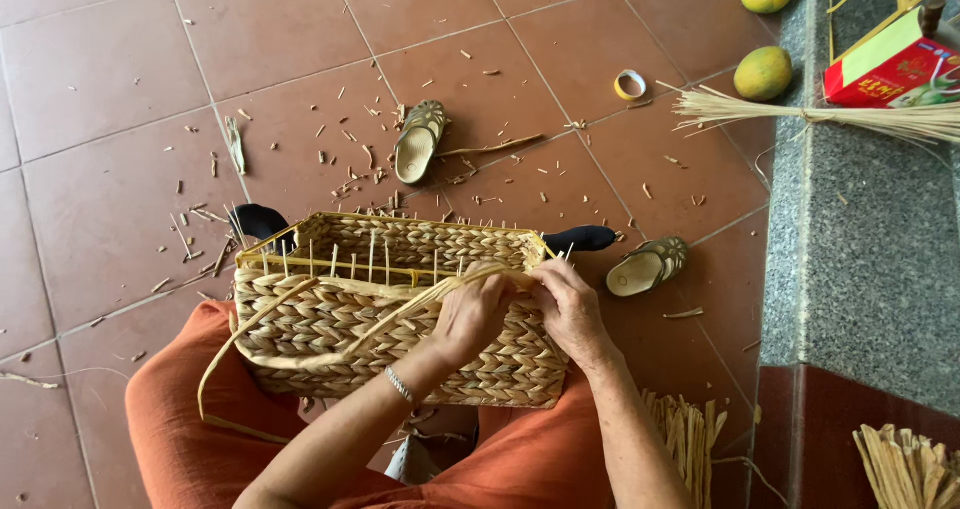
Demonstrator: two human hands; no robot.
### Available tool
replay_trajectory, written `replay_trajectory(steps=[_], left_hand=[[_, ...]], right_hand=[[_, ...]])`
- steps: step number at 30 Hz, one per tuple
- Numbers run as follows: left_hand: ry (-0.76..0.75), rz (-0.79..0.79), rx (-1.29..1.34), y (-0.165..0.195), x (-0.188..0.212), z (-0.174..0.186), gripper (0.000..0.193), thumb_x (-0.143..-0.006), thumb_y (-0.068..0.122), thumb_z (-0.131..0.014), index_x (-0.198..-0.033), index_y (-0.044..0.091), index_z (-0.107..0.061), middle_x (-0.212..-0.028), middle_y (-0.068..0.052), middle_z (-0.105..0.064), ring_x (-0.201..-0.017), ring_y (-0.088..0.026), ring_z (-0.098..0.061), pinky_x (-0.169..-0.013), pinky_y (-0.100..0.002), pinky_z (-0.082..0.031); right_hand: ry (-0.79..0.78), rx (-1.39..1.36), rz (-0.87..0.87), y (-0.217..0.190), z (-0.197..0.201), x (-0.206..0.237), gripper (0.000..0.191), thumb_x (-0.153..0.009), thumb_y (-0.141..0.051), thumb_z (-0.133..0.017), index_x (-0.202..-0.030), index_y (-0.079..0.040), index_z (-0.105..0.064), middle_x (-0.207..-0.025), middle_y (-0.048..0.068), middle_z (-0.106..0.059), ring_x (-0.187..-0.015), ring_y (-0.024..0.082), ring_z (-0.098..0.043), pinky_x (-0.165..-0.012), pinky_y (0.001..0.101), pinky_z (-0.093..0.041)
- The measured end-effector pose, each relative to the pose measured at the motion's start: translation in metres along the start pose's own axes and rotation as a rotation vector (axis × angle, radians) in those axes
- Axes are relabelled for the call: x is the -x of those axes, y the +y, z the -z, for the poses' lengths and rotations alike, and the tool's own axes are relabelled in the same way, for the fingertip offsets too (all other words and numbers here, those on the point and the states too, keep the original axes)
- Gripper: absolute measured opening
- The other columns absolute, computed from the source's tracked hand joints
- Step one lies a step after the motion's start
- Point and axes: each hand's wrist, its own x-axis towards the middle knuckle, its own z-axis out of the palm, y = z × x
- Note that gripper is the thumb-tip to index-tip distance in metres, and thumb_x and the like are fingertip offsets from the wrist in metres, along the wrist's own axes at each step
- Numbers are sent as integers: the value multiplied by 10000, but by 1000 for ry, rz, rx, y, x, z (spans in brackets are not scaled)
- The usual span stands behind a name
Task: The person sits on the floor with a woven basket on their lap and weaves flat plant fiber strips around the basket's rim, threading and tightening the strips over the upright stakes. They pull new strips from bundles beside them and work the weave around the basket edge.
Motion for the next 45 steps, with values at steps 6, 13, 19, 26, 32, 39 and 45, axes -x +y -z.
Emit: replay_trajectory(steps=[6, 13, 19, 26, 32, 39, 45], left_hand=[[-15, -231, -83, 16, 35, 4, 168, -845, -51, -622, -968, 19, -531, -935, -144, -625, -809, -289, -610, -668, -377, -543], [-53, -140, -358, 11, 22, 26, 419, -780, -51, -659, -1193, 9, -628, -1091, -134, -619, -915, -230, -589, -701, -376, -537], [-283, 117, -617, -22, 38, 74, 253, -798, 55, -736, -1028, 82, -633, -1156, -147, -555, -1003, -271, -530, -790, -440, -503], [-328, 242, -209, -47, 63, 85, 191, -998, 280, -657, -995, 90, -671, -687, -18, -620, -500, -101, -543, -424, -270, -473], [-646, 655, -485, -58, 38, 141, 320, -1092, 384, -499, -994, 159, -704, -685, -26, -666, -519, -130, -515, -481, -293, -483], [-458, 93, -740, 10, 38, 138, 382, -957, 297, -679, -1266, 77, -630, -1105, -110, -621, -1024, -233, -552, -931, -423, -495], [-550, 73, -686, 10, 29, 81, 513, -784, 266, -733, -1168, -29, -562, -1072, -155, -598, -1002, -278, -530, -913, -478, -453]], right_hand=[[35, 123, 2, -15, -10, -8, 139, -844, 34, -741, -955, -41, -700, -915, 88, -696, -840, 282, -716, -725, 384, -582], [-74, 160, 140, -28, 4, -8, 108, -822, 17, -716, -910, -45, -727, -909, 66, -698, -865, 271, -681, -758, 402, -570], [45, 238, 122, -22, -12, -6, 40, -859, -62, -750, -847, -57, -712, -855, 52, -696, -812, 259, -684, -710, 389, -569], [111, 261, 8, -9, -27, -8, 140, -845, -92, -798, -798, -38, -678, -767, 85, -668, -709, 260, -679, -636, 386, -557], [249, 351, 82, -11, -36, -5, 183, -828, -105, -825, -923, -15, -697, -811, 75, -669, -747, 255, -681, -665, 390, -571], [141, 441, 321, 11, -64, -1, 139, -927, 76, -696, -1011, -34, -699, -933, 91, -696, -902, 215, -734, -765, 288, -668], [-24, 157, 192, -5, -31, -6, 313, -929, 80, -697, -1204, -64, -729, -1157, 88, -729, -1038, 218, -743, -867, 318, -665]])
